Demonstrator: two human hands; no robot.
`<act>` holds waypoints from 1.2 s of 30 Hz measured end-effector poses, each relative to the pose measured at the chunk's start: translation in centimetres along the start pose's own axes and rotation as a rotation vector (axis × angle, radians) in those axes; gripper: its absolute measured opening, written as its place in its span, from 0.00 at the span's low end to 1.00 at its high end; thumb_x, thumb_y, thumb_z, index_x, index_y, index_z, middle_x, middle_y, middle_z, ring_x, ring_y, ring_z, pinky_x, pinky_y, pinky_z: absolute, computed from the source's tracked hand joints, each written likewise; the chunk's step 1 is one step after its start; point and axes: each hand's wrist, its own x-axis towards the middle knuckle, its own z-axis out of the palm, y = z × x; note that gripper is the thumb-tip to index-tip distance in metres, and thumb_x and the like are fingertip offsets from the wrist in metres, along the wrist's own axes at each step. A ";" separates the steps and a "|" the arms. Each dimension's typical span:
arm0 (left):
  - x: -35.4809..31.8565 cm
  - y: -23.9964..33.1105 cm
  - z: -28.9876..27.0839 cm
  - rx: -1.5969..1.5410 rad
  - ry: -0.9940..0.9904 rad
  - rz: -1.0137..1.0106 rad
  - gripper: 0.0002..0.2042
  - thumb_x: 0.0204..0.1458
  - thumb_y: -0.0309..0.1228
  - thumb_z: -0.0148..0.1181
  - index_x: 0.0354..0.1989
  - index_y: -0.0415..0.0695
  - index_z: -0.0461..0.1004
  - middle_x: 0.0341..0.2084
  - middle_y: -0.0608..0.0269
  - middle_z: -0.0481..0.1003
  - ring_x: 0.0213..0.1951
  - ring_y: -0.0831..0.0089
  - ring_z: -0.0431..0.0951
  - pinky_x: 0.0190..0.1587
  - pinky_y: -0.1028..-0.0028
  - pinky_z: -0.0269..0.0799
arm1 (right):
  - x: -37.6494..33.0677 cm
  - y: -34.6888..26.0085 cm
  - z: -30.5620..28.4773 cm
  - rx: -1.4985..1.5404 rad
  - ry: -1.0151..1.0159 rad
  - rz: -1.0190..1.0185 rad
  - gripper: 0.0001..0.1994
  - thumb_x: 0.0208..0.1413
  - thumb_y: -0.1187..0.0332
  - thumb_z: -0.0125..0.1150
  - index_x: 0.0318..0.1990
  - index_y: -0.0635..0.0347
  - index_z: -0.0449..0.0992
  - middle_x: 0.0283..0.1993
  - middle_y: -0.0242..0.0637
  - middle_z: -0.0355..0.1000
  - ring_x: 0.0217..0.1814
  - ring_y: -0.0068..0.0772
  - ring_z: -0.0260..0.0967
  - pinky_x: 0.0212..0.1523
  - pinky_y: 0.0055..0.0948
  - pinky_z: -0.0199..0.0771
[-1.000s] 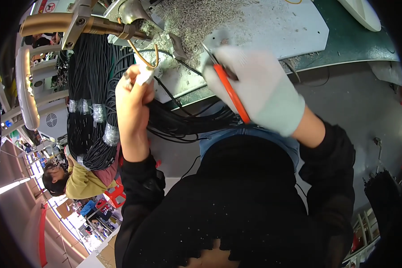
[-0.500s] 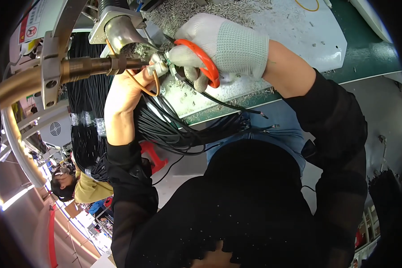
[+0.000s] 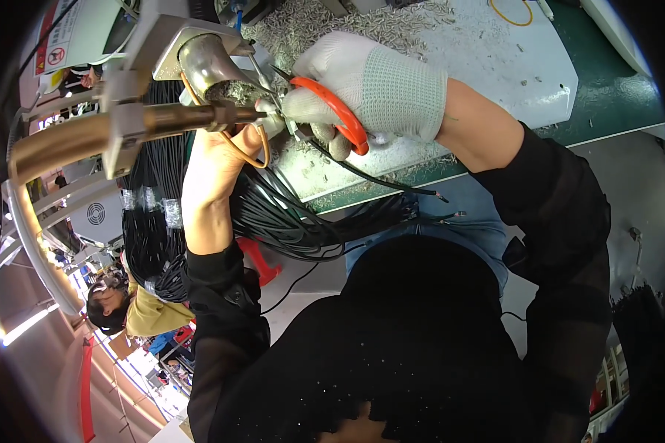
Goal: The person uses shears to trim the ends of individual wires from a bundle before inserting them into a machine to be pressed. After the machine cycle, they pull the wires out and set them aside, repeating the process for the rest of the bundle.
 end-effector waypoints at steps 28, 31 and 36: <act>-0.9 -2.4 0.2 0.068 -0.014 0.048 0.09 0.50 0.29 0.64 0.34 0.39 0.73 0.24 0.71 0.73 0.26 0.86 0.70 0.29 0.83 0.65 | -0.8 1.1 2.8 -0.123 0.184 -0.032 0.15 0.54 0.63 0.58 0.23 0.67 0.69 0.15 0.37 0.68 0.13 0.26 0.68 0.14 0.23 0.67; 0.1 -1.2 0.3 0.062 -0.008 0.076 0.11 0.49 0.31 0.65 0.34 0.38 0.73 0.25 0.71 0.74 0.27 0.86 0.70 0.29 0.83 0.66 | -0.4 -0.6 1.5 -0.161 0.169 -0.014 0.16 0.54 0.62 0.58 0.23 0.67 0.69 0.15 0.37 0.67 0.13 0.26 0.68 0.14 0.23 0.67; 0.0 -1.7 0.5 0.114 0.081 0.142 0.15 0.47 0.35 0.68 0.34 0.38 0.73 0.26 0.71 0.74 0.29 0.85 0.71 0.31 0.82 0.67 | -0.1 -0.7 0.8 -0.170 0.098 -0.004 0.15 0.55 0.63 0.58 0.24 0.67 0.70 0.15 0.36 0.68 0.14 0.25 0.68 0.14 0.22 0.67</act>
